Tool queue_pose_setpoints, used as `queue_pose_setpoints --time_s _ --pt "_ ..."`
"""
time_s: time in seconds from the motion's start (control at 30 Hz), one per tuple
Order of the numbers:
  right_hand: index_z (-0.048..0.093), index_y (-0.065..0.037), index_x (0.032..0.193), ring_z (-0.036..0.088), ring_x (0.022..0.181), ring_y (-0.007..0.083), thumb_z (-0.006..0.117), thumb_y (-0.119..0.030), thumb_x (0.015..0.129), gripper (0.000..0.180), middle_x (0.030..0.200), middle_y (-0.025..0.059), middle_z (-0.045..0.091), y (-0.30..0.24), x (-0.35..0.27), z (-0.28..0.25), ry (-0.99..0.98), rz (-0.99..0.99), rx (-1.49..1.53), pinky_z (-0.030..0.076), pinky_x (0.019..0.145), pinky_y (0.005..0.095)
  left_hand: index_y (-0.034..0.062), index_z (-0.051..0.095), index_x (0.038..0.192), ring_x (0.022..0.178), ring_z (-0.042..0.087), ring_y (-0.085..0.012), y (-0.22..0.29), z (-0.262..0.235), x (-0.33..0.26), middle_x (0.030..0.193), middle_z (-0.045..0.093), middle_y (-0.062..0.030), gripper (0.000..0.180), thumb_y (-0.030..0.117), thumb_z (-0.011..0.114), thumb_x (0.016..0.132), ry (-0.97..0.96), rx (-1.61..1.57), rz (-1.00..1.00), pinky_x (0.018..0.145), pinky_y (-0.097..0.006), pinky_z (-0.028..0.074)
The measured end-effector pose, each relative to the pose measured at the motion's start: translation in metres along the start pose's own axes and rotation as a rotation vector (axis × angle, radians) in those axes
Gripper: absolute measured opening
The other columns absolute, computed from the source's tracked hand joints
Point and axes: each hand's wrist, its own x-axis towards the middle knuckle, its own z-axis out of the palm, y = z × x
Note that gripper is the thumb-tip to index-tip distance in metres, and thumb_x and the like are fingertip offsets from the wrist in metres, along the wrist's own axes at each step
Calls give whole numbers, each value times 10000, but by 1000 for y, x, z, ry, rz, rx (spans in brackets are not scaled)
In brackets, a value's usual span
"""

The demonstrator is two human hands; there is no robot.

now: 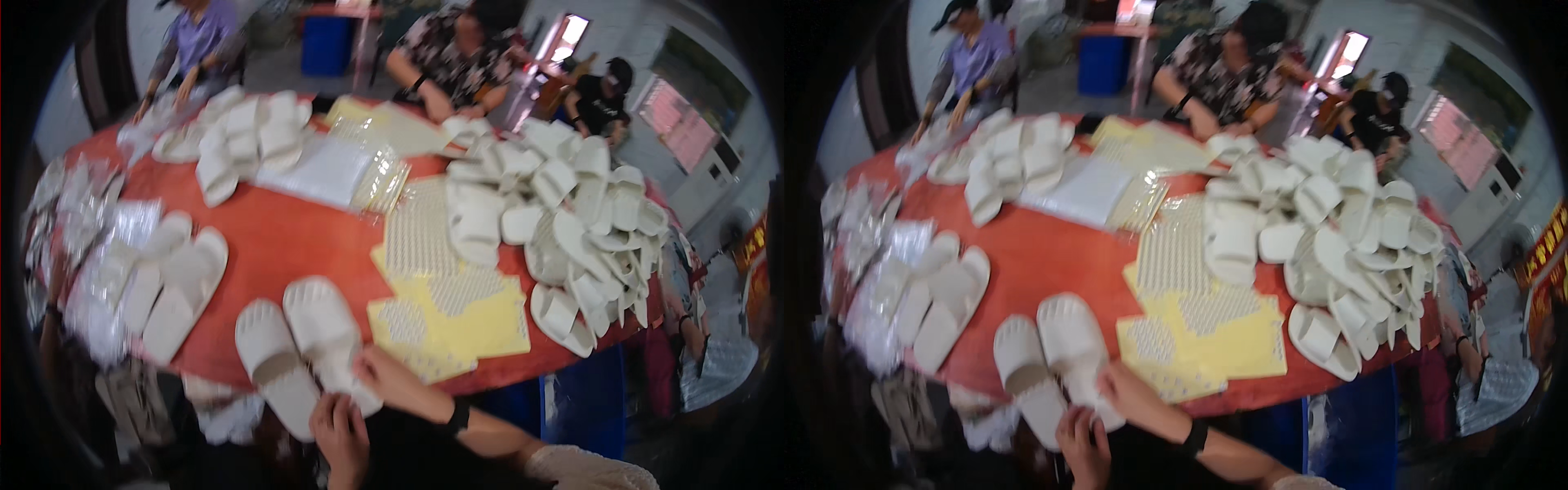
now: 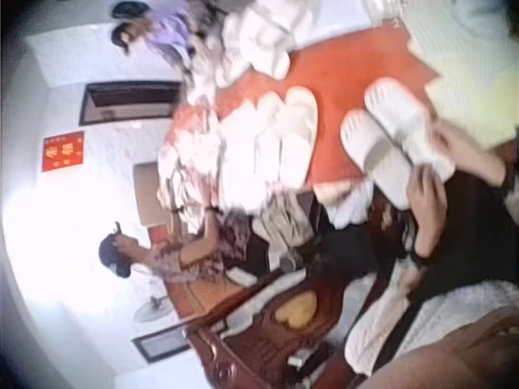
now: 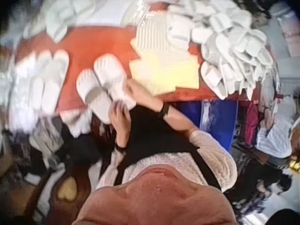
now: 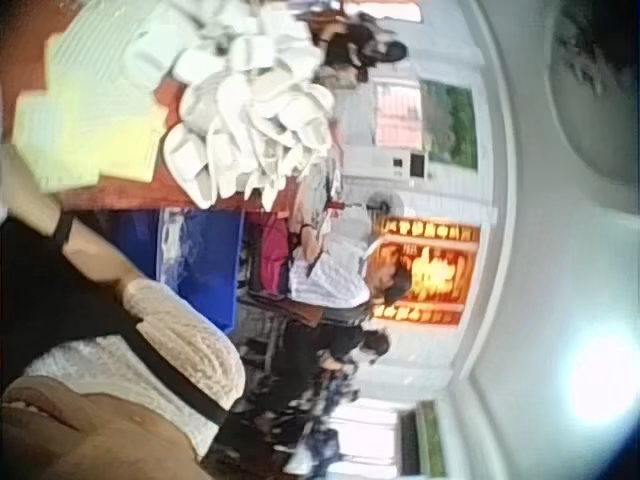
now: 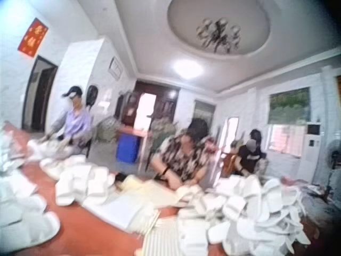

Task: Apply size stickers to the insoles of white slippers.

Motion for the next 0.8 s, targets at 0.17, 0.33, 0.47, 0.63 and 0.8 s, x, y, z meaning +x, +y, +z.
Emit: queue_pose_setpoints --time_s 0.17,0.33,0.47,0.63,0.8 --pt "571 5 963 578 774 233 551 -164 918 176 849 130 578 -9 -8 -16 96 -28 57 462 701 325 53 622 1005 1085 529 -337 -3 -14 -9 1079 581 -136 271 -35 648 751 77 -34 -83 921 -420 409" --pt "589 13 980 555 740 145 545 -183 933 206 821 81 610 -17 -11 -29 127 106 78 450 690 279 23 603 1065 1088 512 -327 -7 -18 -23 1112 550 -147 310 -26 654 764 190 2 -131 916 -399 404" --pt "584 20 969 558 721 148 526 -193 944 223 807 71 614 -29 -18 -29 177 152 20 451 691 277 -11 483 1236 1094 471 -281 -18 -21 -35 1199 457 -162 425 45 630 840 318 -56 -329 919 -363 393" --pt "562 20 1072 569 937 235 532 -145 918 228 1166 174 572 -45 -35 -22 404 -141 -183 448 830 339 -5 395 1304 1093 439 -206 -41 -13 -36 1192 427 -127 439 127 560 920 379 -452 -718 919 -335 387" --pt "354 -3 1380 304 1344 358 690 -252 784 729 1437 200 332 -31 -34 29 -158 -242 -690 252 1078 504 -27 468 1242 1007 494 -121 -49 -5 -22 1136 540 -73 361 184 526 955 282 -965 -1018 906 -270 395"
